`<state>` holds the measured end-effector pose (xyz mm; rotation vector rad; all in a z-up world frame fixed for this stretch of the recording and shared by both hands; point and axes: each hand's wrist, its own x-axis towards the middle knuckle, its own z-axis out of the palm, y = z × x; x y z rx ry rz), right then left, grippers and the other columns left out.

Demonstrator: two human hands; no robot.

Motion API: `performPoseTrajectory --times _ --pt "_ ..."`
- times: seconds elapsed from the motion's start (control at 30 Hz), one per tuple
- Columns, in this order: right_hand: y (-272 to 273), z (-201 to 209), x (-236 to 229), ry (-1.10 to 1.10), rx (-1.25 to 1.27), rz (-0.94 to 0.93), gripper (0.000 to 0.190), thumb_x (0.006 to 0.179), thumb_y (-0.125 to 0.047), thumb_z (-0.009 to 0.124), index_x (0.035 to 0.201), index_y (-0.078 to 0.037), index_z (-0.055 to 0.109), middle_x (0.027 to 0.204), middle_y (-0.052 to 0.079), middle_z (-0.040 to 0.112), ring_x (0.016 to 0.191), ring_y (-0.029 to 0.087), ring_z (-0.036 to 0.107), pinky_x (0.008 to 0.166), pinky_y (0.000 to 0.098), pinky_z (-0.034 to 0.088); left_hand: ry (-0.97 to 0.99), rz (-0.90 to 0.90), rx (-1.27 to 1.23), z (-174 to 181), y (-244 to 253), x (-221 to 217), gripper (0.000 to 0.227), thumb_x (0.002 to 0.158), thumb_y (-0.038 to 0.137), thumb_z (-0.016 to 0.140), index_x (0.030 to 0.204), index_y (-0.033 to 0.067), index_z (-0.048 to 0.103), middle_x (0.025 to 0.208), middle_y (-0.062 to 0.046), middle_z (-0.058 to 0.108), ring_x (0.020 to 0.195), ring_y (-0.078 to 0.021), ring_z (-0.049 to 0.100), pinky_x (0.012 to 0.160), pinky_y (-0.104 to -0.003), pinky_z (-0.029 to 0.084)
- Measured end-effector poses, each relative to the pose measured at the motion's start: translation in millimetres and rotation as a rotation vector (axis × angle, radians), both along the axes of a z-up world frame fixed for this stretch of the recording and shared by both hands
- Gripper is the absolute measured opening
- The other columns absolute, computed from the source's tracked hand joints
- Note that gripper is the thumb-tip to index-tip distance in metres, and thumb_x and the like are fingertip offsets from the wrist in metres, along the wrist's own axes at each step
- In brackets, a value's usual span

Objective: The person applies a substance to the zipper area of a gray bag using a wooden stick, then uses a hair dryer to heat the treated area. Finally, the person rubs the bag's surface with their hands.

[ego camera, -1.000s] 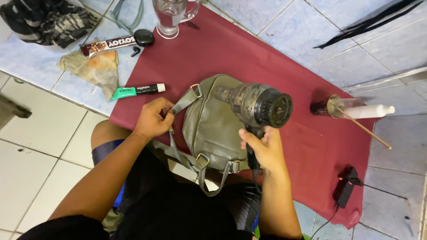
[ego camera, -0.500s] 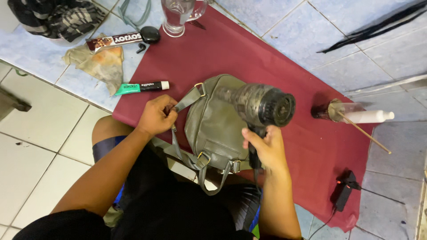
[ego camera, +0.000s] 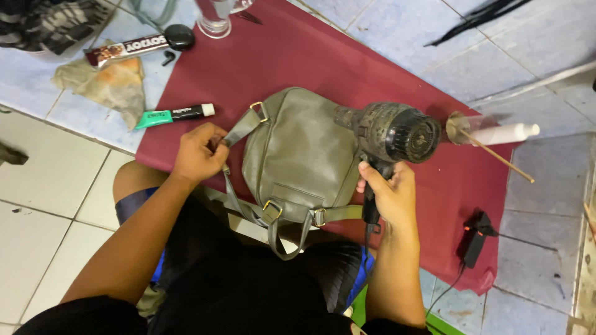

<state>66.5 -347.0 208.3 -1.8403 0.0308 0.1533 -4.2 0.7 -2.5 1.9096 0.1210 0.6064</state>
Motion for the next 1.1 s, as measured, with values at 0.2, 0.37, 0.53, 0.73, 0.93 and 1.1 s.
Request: performPoseTrajectory --times 0.2,0.37,0.53,0.73,0.93,1.1 --pt "-36.7 -7.2 -16.9 0.021 0.016 -0.110 0.024 0.087 -0.005 0.082 0.086 0.010 0.063 0.060 0.020 0.062 0.053 0.023 0.068 0.054 0.0358 0.062 -0.014 -0.006 -0.003 1.9 0.3 -0.6 0.016 0.079 -0.001 0.073 0.094 0.0047 0.077 0.071 -0.013 0.066 0.066 -0.0326 0.065 0.064 -0.039 0.052" --pt "-66.6 -10.5 -39.3 0.092 -0.005 -0.146 0.024 0.089 -0.007 0.082 0.086 0.010 0.065 0.060 0.022 0.063 0.053 0.023 0.068 0.056 0.0359 0.062 -0.033 -0.021 0.040 5.9 3.0 -0.6 0.016 0.080 -0.004 0.072 0.094 0.0023 0.077 0.070 -0.016 0.065 0.065 -0.0359 0.065 0.065 -0.041 0.052" --pt "-73.2 -9.7 -64.2 0.175 0.059 -0.197 0.029 0.086 -0.006 0.083 0.085 0.015 0.064 0.062 0.027 0.064 0.056 0.027 0.068 0.058 0.0406 0.063 -0.013 -0.037 0.089 6.7 6.9 -0.3 0.015 0.080 -0.004 0.072 0.093 0.0032 0.077 0.069 -0.015 0.065 0.065 -0.0349 0.065 0.064 -0.041 0.052" --pt "-88.6 -27.9 -94.9 0.178 0.178 -0.105 0.018 0.083 0.002 0.081 0.089 0.012 0.067 0.062 0.023 0.065 0.050 0.025 0.068 0.049 0.0385 0.063 0.014 0.004 0.105 9.7 4.6 -3.4 0.015 0.080 -0.005 0.072 0.091 0.0033 0.078 0.066 -0.014 0.064 0.060 -0.0305 0.063 0.058 -0.038 0.049" --pt "-93.8 -46.3 -108.6 0.132 0.186 -0.017 0.014 0.079 0.003 0.081 0.089 0.008 0.073 0.060 0.020 0.068 0.049 0.023 0.070 0.049 0.0377 0.065 0.062 0.025 0.084 13.3 5.2 -3.0 0.014 0.084 -0.006 0.067 0.094 -0.0002 0.075 0.065 -0.015 0.064 0.056 -0.0235 0.058 0.055 -0.036 0.046" --pt "-94.7 -52.2 -99.1 0.085 0.205 -0.003 0.010 0.085 0.003 0.075 0.095 0.005 0.073 0.063 0.017 0.067 0.051 0.020 0.069 0.045 0.0317 0.061 0.068 0.033 0.024 6.7 7.5 -2.1 0.015 0.082 -0.006 0.067 0.094 -0.0011 0.075 0.064 -0.013 0.064 0.055 -0.0186 0.056 0.053 -0.032 0.045"
